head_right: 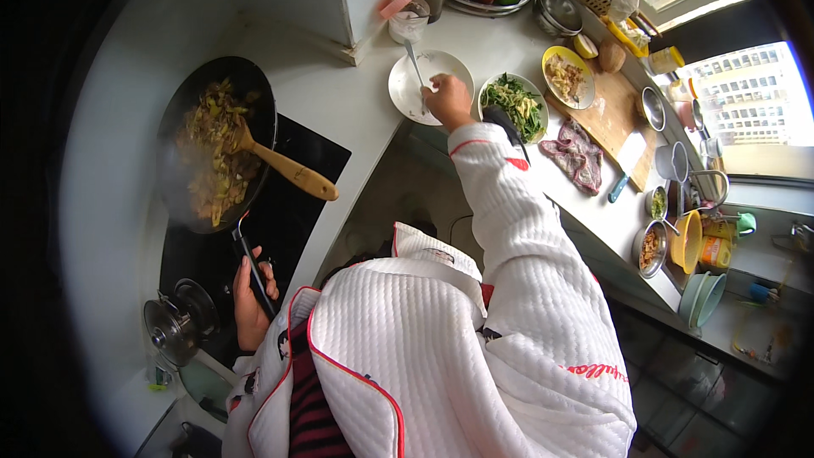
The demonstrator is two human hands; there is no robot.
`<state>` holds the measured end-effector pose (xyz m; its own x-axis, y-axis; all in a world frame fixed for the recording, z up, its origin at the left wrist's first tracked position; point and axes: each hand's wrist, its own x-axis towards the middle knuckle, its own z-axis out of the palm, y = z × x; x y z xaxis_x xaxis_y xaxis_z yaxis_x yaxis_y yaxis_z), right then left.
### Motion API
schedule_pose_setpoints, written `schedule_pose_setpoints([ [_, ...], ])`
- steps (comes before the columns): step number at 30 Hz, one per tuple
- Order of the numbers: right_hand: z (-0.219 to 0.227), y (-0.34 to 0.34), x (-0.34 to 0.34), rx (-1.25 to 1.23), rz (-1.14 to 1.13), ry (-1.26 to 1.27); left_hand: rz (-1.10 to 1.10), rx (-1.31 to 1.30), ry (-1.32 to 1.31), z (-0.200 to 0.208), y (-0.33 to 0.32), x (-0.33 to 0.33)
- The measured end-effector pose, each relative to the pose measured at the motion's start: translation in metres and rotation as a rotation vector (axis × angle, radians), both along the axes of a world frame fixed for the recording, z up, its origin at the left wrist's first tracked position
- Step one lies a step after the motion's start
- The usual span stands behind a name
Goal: The person stirs a vegetable and meat mixture in a wok, then transfers it to a plate. They add more ingredients to the wok and continue cooking. Later, they use a crepe maker to cook a batter-based item, spreading and flipping it with a spatula.
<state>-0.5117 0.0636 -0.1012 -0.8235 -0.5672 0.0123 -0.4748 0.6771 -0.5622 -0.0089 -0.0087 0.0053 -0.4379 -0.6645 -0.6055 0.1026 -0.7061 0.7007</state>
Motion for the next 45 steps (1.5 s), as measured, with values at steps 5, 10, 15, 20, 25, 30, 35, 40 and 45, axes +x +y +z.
schedule_pose_setpoints([
  [5, -0.018, -0.022, -0.012, 0.086, 0.067, 0.016, 0.074, 0.003, -0.106, 0.01, 0.004, -0.003],
  [10, -0.012, -0.009, -0.006, -0.18, 0.018, -0.1, 0.065, -0.005, -0.215, 0.018, 0.005, -0.006],
  [15, 0.035, 0.088, -0.002, -0.541, -0.153, -0.628, 0.069, -0.002, -0.275, 0.022, 0.005, -0.01],
  [20, 0.046, 0.199, -0.026, -0.738, -0.449, -0.684, -0.039, -0.007, -0.262, 0.02, -0.001, -0.006],
  [25, 0.021, 0.273, -0.056, -0.835, -0.717, -0.66, 0.015, 0.083, -0.346, 0.012, -0.009, 0.0],
  [30, 0.001, 0.308, -0.082, -0.924, -0.948, -0.684, 0.014, 0.062, -0.39, 0.01, -0.011, 0.002],
  [35, -0.001, 0.31, -0.114, -0.994, -1.134, -0.759, 0.012, 0.05, -0.366, 0.009, -0.009, 0.001],
  [40, -0.008, 0.306, -0.106, -0.932, -0.953, -0.706, 0.004, 0.015, -0.37, 0.013, -0.005, -0.004],
  [45, -0.025, 0.301, -0.073, -0.667, -0.723, -0.245, 0.062, 0.056, -0.372, 0.017, -0.001, -0.009],
])
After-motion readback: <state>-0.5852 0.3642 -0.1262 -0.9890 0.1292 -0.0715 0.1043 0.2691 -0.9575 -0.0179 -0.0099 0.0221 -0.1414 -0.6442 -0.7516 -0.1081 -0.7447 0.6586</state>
